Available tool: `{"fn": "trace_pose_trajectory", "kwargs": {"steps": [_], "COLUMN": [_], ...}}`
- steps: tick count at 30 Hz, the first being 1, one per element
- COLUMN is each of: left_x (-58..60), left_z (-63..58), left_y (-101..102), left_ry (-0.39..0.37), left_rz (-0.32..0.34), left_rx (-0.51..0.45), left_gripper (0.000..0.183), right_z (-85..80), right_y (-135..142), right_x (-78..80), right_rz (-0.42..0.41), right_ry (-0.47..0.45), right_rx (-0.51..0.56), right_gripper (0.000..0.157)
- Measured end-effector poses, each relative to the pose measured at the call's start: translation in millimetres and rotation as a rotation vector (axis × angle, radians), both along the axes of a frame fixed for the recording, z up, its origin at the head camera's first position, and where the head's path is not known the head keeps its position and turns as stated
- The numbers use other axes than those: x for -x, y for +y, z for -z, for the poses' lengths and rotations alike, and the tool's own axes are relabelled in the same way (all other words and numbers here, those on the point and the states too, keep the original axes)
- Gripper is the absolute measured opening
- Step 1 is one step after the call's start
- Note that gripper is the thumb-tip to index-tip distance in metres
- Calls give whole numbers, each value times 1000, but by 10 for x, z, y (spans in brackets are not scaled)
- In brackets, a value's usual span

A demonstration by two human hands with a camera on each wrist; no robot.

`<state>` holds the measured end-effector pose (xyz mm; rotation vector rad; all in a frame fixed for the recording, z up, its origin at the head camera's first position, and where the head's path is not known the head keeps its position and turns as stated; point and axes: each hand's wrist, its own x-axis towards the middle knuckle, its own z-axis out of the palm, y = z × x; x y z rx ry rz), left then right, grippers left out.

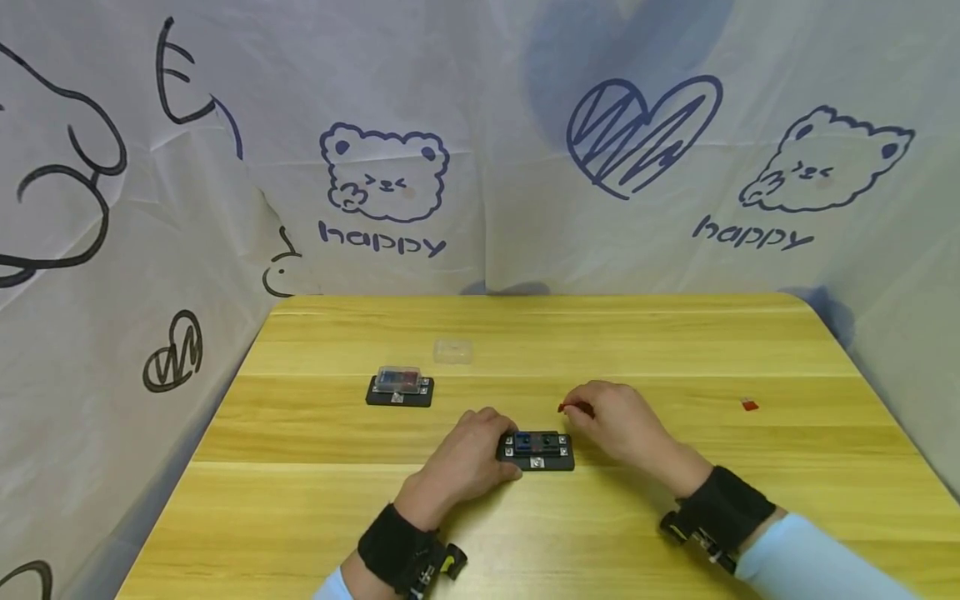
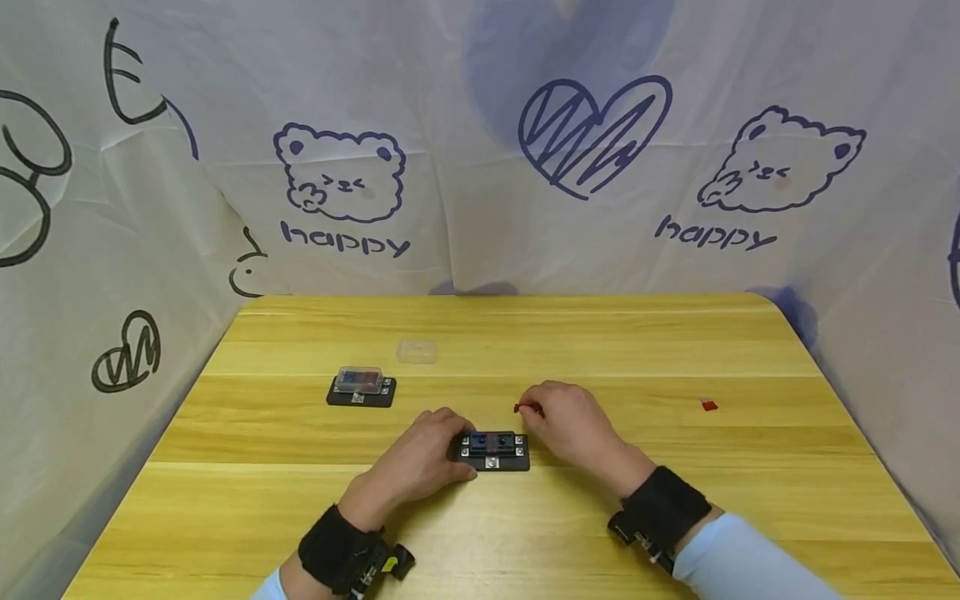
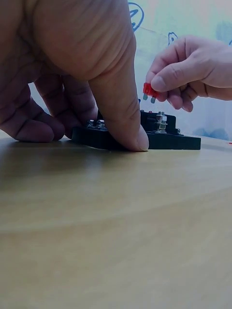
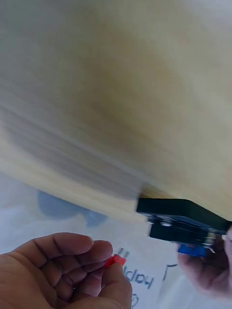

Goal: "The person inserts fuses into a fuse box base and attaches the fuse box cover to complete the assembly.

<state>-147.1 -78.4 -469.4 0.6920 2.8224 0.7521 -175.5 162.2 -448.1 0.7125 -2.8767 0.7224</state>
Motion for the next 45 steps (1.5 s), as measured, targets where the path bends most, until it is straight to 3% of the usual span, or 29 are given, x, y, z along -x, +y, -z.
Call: {"fn": "trace_pose_trajectory", "kwargs": {"steps": [6,20,34,45], "left_x": [8,19,20,10], "left_z": [4,14,23,13], "left_y": [1,2,5,8], "left_ry": [0,-2,7,40], "left_rz": [0,-2,3,9], "left_rx": [-4,-6,-1,4], "left_gripper": [50,48,48,49], "right_z": [14,101,99,136], "right_y": [-87,-135,-152,-162], "right_x": [-94,-128,-150,-175], "right_rz": [-58,-136,-158,-118], "right_ry": [14,91,126,136], "right_rx": [-6,-36,-42,-25], "right_gripper": [6,5,6,4]}}
